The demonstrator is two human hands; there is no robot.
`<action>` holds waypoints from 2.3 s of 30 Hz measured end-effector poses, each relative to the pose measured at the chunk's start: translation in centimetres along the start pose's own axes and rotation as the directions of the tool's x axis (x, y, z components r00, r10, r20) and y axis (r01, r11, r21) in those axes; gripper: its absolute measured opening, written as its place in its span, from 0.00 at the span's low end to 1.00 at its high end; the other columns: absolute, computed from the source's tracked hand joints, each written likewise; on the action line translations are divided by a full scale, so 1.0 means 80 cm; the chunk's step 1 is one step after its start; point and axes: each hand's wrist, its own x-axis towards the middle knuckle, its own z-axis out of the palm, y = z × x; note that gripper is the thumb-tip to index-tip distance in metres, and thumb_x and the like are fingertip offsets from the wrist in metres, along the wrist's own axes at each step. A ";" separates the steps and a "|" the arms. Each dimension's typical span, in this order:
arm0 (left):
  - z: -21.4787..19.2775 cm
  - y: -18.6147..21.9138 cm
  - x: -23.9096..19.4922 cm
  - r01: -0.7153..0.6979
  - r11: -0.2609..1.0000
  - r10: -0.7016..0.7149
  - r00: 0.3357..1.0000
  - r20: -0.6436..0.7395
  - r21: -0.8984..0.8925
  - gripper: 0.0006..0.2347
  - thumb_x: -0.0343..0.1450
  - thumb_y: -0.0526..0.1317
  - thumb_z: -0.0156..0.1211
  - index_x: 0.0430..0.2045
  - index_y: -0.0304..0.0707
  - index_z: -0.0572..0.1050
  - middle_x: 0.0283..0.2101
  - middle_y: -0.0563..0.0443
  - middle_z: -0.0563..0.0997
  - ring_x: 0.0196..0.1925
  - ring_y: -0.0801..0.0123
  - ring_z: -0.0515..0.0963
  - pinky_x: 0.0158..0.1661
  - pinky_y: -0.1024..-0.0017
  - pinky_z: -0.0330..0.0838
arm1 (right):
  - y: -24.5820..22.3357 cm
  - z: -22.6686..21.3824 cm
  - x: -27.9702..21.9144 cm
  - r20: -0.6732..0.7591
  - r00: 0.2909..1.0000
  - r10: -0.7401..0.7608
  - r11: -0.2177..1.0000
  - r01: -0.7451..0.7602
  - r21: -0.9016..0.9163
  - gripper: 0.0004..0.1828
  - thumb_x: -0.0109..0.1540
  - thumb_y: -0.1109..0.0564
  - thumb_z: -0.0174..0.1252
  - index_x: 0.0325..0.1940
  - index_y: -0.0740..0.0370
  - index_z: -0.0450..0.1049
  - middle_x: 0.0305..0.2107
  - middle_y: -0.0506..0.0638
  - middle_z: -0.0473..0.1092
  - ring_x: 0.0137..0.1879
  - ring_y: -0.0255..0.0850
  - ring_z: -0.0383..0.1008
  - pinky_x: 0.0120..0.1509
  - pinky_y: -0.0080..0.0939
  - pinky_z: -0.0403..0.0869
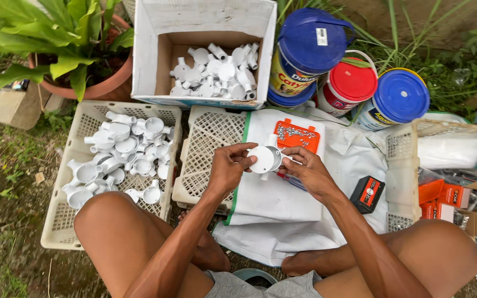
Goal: The person assembles PVC electrical junction boxes by picking up screws from a container and using a screwdriver to attach them to the white plastic fittings.
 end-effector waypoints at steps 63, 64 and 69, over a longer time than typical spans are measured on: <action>0.123 0.013 -0.027 -0.301 0.941 0.336 0.874 -0.351 0.153 0.09 0.65 0.32 0.66 0.37 0.28 0.79 0.28 0.43 0.72 0.30 0.70 0.79 0.28 0.76 0.82 | 0.010 -0.019 -0.014 -0.007 0.995 -0.099 0.918 0.094 0.384 0.23 0.62 0.65 0.52 0.61 0.56 0.57 0.46 0.53 0.66 0.52 0.45 0.71 0.63 0.48 0.70; 0.120 0.014 -0.025 -0.301 0.941 0.336 0.874 -0.352 0.152 0.09 0.65 0.32 0.66 0.37 0.28 0.79 0.28 0.43 0.72 0.30 0.70 0.79 0.28 0.76 0.82 | 0.011 -0.020 -0.013 -0.007 0.995 -0.099 0.919 0.094 0.383 0.23 0.62 0.65 0.52 0.61 0.56 0.57 0.46 0.53 0.66 0.52 0.45 0.71 0.63 0.48 0.70; 0.103 0.050 -0.024 -0.365 0.710 0.534 0.836 -0.123 0.603 0.23 0.61 0.36 0.70 0.51 0.44 0.75 0.38 0.46 0.68 0.33 0.58 0.75 0.39 0.57 0.72 | 0.006 -0.024 -0.015 -0.002 0.994 -0.111 0.944 0.106 0.313 0.23 0.62 0.63 0.53 0.61 0.58 0.60 0.41 0.53 0.68 0.46 0.41 0.73 0.57 0.40 0.74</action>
